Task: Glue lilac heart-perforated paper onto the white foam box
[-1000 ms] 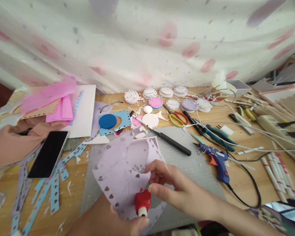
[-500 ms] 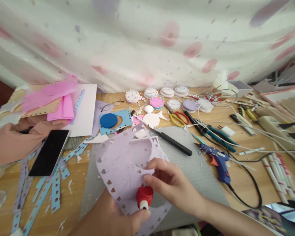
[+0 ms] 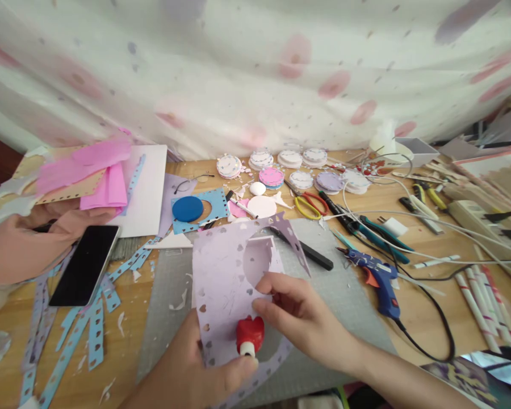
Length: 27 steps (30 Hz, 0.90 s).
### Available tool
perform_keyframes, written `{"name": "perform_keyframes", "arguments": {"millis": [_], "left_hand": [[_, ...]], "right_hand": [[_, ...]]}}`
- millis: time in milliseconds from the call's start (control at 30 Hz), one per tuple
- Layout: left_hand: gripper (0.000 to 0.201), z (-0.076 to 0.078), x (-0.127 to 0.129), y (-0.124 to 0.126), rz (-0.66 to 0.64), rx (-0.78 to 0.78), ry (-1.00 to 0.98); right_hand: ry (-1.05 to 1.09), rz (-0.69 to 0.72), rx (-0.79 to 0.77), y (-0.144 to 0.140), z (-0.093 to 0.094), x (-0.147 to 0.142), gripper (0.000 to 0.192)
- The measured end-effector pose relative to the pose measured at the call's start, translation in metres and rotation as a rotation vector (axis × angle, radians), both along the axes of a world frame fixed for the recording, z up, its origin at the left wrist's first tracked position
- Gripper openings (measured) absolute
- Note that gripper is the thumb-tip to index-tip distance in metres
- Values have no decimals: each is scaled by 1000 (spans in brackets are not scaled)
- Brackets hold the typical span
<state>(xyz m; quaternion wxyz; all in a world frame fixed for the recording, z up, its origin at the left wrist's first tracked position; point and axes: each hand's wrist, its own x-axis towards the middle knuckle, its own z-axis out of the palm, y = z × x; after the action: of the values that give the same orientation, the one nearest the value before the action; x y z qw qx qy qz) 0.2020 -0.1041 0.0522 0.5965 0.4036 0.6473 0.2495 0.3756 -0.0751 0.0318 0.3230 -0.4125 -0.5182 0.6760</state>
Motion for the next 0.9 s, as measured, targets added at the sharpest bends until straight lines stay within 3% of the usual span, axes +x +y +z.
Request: {"name": "perform_keyframes", "arguments": {"millis": [167,333,633,900], "left_hand": [[47,-13,-7,-5,74,-50,-65],[50,-23,-13,-6,60,-53,-176],[51,-22,-15,5,53,-75,-357],[43,-22,-11,33,-53,-11,-384]], "right_hand": [[-27,9,50,2,3,4,25],[-78,-36,124,1,1,4,21],[-112,-18,175,-4,0,-2,22],[-187,-60,312,17,-9,0,20]]}}
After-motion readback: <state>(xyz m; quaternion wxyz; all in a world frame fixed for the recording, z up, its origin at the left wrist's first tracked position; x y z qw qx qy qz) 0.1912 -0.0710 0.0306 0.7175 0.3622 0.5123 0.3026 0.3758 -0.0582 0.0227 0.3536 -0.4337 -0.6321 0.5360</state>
